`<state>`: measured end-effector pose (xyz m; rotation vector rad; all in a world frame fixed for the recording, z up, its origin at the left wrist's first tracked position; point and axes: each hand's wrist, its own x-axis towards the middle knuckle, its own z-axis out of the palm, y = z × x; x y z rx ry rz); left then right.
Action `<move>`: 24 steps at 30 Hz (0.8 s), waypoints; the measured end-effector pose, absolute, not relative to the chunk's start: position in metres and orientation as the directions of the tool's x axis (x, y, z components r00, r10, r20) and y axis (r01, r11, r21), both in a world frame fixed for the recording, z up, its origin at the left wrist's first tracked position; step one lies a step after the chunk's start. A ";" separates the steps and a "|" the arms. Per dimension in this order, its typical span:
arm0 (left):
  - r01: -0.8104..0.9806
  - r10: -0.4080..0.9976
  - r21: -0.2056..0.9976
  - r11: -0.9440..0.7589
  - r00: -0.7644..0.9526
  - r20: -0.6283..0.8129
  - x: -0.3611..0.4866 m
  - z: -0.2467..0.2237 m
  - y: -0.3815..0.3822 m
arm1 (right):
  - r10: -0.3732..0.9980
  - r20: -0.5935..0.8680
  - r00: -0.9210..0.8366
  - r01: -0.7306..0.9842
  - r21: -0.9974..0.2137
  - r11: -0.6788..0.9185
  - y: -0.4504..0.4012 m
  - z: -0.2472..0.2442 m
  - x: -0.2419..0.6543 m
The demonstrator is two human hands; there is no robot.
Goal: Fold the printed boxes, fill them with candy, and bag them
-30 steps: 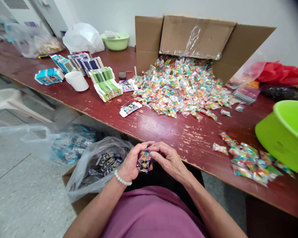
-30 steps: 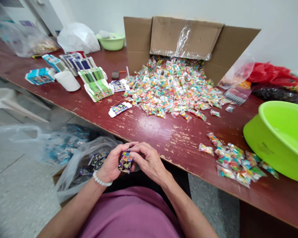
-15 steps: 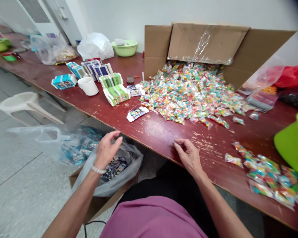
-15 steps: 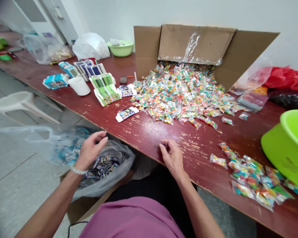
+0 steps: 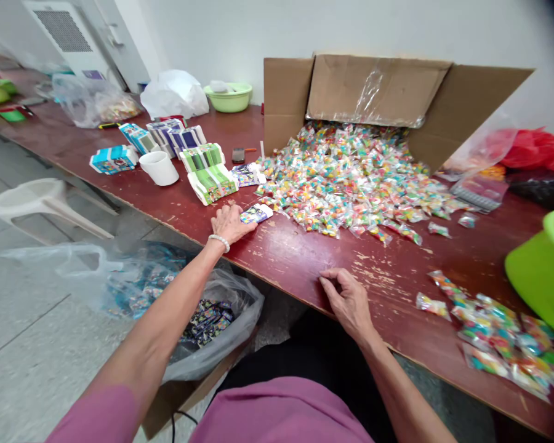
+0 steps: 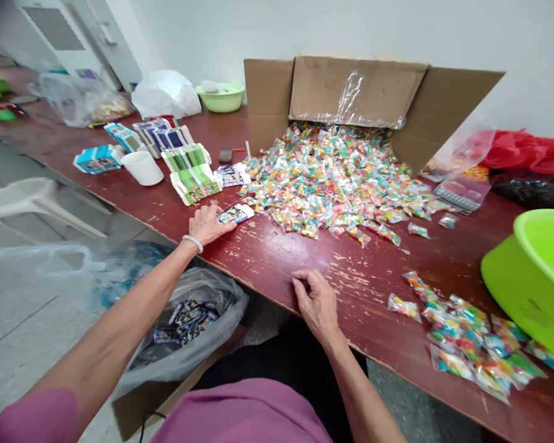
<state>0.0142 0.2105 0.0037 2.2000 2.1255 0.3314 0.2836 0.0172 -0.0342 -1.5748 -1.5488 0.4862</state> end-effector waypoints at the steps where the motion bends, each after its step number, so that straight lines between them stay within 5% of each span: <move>1: 0.978 0.992 0.204 -0.039 0.014 0.126 0.014 0.006 0.209 | 0.946 0.283 0.160 0.607 -0.784 0.131 0.017 -0.034 0.284; 7: 0.946 0.958 0.297 -0.127 0.039 0.285 0.026 0.022 0.170 | 0.950 0.174 0.260 0.451 -0.892 0.040 0.015 -0.028 0.280; 11: 0.839 0.917 0.413 -0.354 0.225 0.329 0.047 0.020 0.105 | 0.945 -0.172 0.279 -0.068 -0.985 -0.160 0.010 -0.010 0.258; 14: 0.745 0.921 0.545 -0.384 0.270 0.280 0.064 0.014 0.057 | 0.954 -0.243 0.174 -0.309 -0.934 -0.182 0.007 0.004 0.242; 16: 0.648 0.958 0.706 -0.286 0.220 0.186 0.071 0.013 0.037 | 0.964 -0.229 0.133 -0.381 -0.910 -0.164 0.005 0.010 0.238; 19: 0.282 0.940 0.957 0.064 0.306 -0.153 0.074 0.018 0.026 | 0.975 -0.201 0.095 -0.392 -0.908 -0.149 0.001 0.014 0.244; 21: 0.067 0.766 0.927 0.369 0.543 -0.345 0.073 0.022 0.025 | 0.986 -0.166 0.015 -0.333 -0.931 -0.151 -0.003 0.017 0.250; 24: -0.025 0.491 0.775 0.632 0.786 -0.375 0.074 0.022 0.022 | 0.983 -0.128 -0.129 -0.234 -0.960 -0.155 -0.011 0.022 0.254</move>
